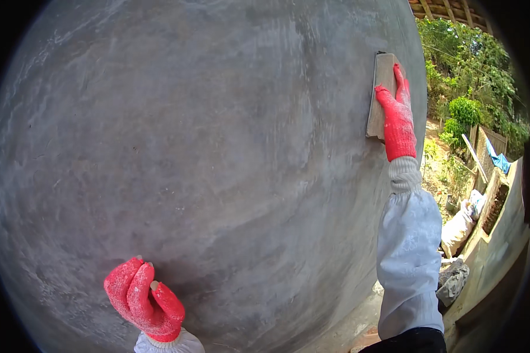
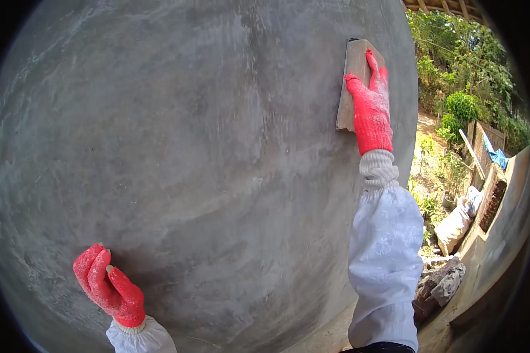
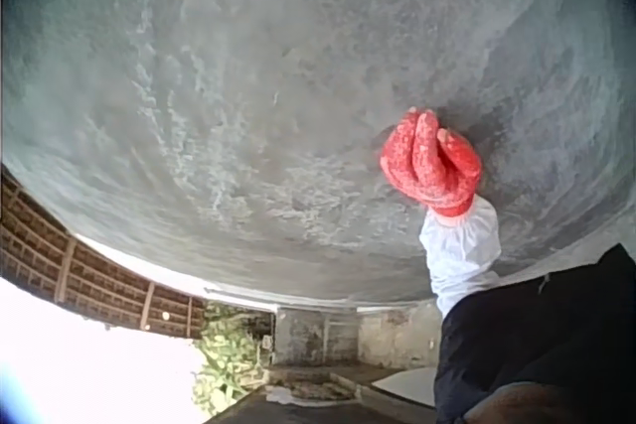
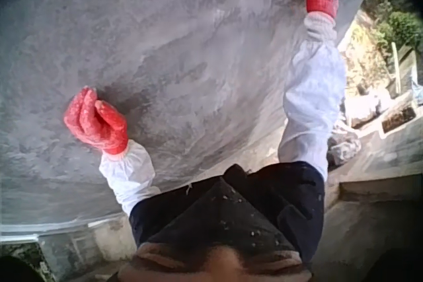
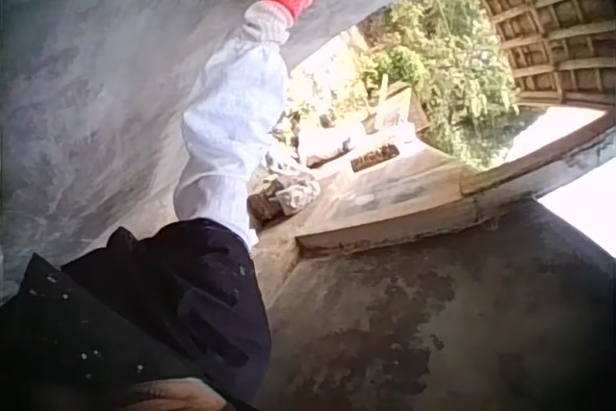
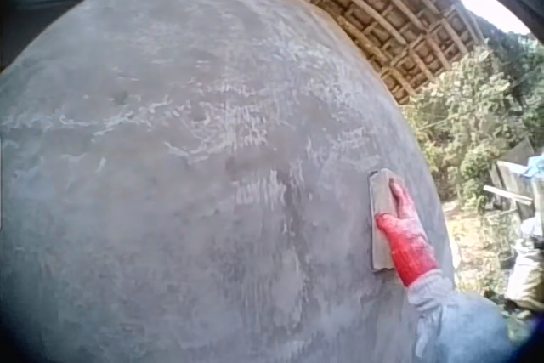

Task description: The person sands a plastered wall surface using a wooden sanding block held in gloved hands.

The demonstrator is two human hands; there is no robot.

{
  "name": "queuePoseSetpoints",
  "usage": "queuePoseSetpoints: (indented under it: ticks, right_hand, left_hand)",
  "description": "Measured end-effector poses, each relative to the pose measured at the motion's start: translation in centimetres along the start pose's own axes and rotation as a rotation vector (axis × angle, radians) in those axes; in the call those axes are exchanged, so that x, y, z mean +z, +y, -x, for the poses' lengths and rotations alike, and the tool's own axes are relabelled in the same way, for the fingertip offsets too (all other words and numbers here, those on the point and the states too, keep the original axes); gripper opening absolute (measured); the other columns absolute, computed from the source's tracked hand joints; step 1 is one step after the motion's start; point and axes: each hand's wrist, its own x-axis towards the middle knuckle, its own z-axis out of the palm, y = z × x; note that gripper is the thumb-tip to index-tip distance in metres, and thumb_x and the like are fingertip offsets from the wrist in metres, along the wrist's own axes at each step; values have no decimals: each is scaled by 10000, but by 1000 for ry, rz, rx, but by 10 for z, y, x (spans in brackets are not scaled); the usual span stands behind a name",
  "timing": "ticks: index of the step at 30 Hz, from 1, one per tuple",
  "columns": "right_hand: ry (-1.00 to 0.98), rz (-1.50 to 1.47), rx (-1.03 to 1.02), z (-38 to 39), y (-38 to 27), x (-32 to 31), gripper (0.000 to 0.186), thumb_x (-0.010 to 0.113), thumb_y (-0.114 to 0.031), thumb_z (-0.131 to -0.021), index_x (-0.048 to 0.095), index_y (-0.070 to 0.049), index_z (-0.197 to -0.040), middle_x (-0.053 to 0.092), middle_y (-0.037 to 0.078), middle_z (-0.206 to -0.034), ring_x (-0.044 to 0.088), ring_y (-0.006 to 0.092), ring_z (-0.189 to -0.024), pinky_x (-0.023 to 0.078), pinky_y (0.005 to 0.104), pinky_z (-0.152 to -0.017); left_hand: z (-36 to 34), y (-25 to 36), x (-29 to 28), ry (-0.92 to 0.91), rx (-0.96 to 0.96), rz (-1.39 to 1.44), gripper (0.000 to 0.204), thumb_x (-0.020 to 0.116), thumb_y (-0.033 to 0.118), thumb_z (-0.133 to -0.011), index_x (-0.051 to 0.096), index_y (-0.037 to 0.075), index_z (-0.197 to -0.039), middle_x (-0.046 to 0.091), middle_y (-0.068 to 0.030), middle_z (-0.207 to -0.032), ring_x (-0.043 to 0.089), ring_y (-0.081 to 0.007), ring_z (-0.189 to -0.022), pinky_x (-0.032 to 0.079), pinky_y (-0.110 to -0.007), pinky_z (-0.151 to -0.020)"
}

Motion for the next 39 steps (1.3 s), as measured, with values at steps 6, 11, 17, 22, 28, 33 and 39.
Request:
queuePoseSetpoints:
  ticks: [6, 11, 17, 22, 28, 33, 39]
  right_hand:
    - [-542, 493, -635, 202, -24, 28, 782, 913, -324, -522, 643, -140, -1231, 404, 286, -1499, 525, 441, -1125, 338, 606, -1039]
    - [-366, 342, -465, 161, 0, 1, 727, 860, -241, -644, 598, -90, -1305, 504, 248, -1393, 563, 396, -1111, 376, 555, -1048]
    - [108, 342, -152, 100, 71, -29, 745, 825, -89, -680, 548, -81, -1371, 363, 217, -1569, 550, 384, -1198, 421, 451, -1045]
    - [-834, 34, -427, 259, 6, -12, 682, 912, -378, -558, 644, -149, -1143, 494, 277, -1308, 505, 487, -1143, 370, 588, -1029]
    - [-9, 203, -10, 152, 84, -62, 714, 907, -162, -573, 649, -126, -1237, 440, 259, -1467, 534, 413, -1094, 407, 513, -989]
    - [-108, 513, -161, 212, 80, -61, 672, 916, -261, -566, 650, -158, -1175, 482, 249, -1384, 531, 409, -1116, 399, 529, -992]
    - [-468, 232, -112, 303, 80, -63, 703, 899, -405, -549, 638, -212, -1172, 567, 202, -1185, 483, 425, -1121, 357, 576, -991]
  left_hand:
    - [21, -20, -9, -11, 38, -177, 239, 477, 46, -960, 620, -12, -1142, 619, -197, -1181, 587, -359, -1067, 472, -460, -938]
    - [24, -22, -19, -74, 50, -314, 284, 483, 27, -939, 633, -22, -1175, 625, -193, -1215, 589, -357, -1114, 472, -448, -965]
    - [20, -23, -15, -70, 72, -347, 301, 480, 1, -931, 630, -29, -1190, 626, -194, -1220, 589, -369, -1119, 471, -455, -975]
    - [24, -19, -13, -14, 227, -543, 327, 479, -4, -944, 608, -24, -1244, 593, -215, -1290, 565, -389, -1192, 457, -469, -1013]
    - [54, 41, 1, -173, 137, -415, 372, 484, 15, -928, 564, -15, -1290, 499, -237, -1408, 473, -454, -1311, 399, -566, -1072]
    - [80, 74, 20, -205, 43, -344, 384, 496, 10, -914, 536, 1, -1295, 458, -238, -1444, 416, -486, -1353, 368, -597, -1087]
    - [85, 103, 68, -192, -63, -286, 442, 572, 46, -864, 531, 28, -1304, 452, -229, -1432, 377, -518, -1362, 336, -672, -1093]
